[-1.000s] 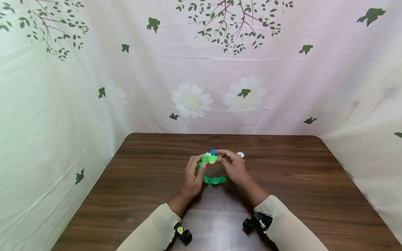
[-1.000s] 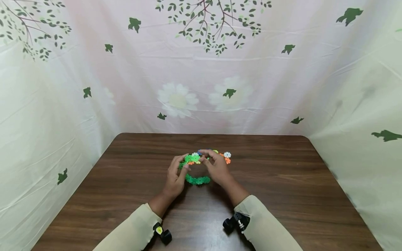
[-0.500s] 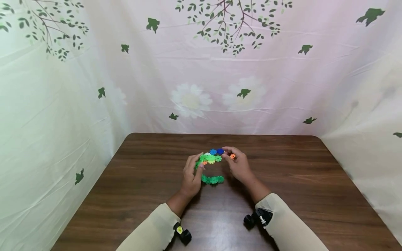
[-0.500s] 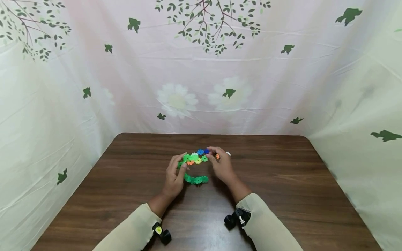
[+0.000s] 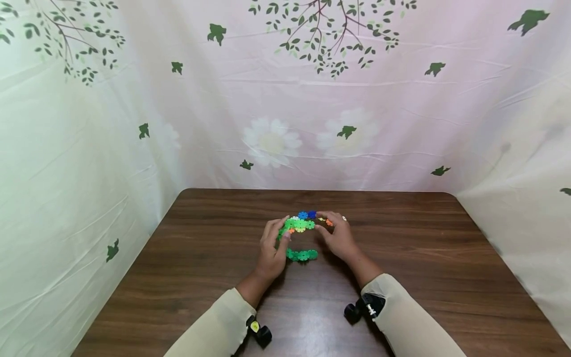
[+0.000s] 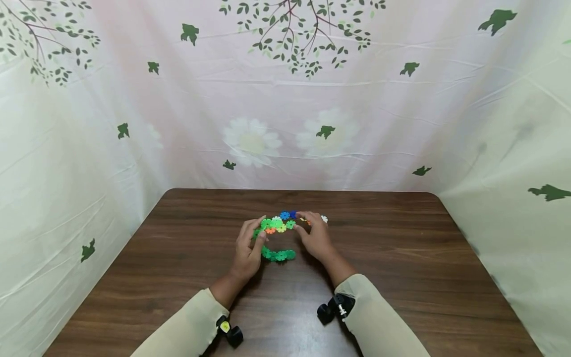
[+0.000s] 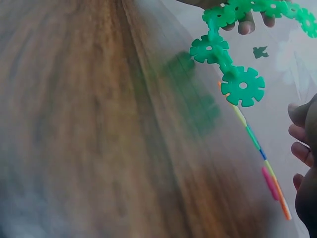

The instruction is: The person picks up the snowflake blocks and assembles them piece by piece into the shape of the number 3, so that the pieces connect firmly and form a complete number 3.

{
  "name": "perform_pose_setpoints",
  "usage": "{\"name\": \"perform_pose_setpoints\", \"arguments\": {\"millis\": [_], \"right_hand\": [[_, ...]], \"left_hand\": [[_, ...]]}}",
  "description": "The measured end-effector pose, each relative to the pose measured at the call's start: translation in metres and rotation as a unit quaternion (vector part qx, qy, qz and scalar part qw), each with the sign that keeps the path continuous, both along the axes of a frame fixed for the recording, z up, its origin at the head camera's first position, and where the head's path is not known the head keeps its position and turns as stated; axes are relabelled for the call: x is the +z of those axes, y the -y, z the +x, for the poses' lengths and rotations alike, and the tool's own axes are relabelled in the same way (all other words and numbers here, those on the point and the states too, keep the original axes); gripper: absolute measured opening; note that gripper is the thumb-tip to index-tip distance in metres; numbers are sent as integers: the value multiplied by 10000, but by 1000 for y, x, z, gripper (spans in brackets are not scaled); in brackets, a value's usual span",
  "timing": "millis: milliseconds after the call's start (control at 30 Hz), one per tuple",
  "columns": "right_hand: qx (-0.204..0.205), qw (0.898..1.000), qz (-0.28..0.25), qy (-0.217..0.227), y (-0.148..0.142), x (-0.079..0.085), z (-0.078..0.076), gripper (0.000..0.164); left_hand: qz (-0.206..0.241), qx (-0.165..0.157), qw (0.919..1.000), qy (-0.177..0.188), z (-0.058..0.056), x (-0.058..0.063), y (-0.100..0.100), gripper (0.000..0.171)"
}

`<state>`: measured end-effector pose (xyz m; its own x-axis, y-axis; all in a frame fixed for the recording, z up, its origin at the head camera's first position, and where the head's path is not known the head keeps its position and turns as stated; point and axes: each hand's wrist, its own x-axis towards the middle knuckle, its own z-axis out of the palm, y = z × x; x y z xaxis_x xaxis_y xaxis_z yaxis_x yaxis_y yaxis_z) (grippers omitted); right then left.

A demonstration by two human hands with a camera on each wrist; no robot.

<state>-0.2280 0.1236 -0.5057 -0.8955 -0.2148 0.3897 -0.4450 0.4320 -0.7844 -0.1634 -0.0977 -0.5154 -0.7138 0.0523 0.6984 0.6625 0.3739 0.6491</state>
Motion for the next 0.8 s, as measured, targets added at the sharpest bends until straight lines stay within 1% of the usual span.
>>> {"name": "perform_pose_setpoints", "arguments": {"millis": [100,200,367,467,600,800], "right_hand": [[-45,9993,377,-24,-1,-3,-1,42],[3,9976,689,-3,-2,-5,-1,49],[176,9964,827,111,-3,-6,-2,55],[213,9959,873,98,-3,-6,-2,55],[137,9944,1049,37,-2,-9,-6,55],[-72,9899,1409,132,4,-10,-14,45]], "left_hand": [[-8,-28,10000,-18,0,0,0,48],[-25,-26,10000,-37,-1,0,0,48],[0,-40,10000,-64,-1,2,0,48],[2,-28,10000,-80,-1,2,0,47],[23,21,9999,-102,-1,0,0,48],[45,20,9999,-140,-2,-1,1,48]]}}
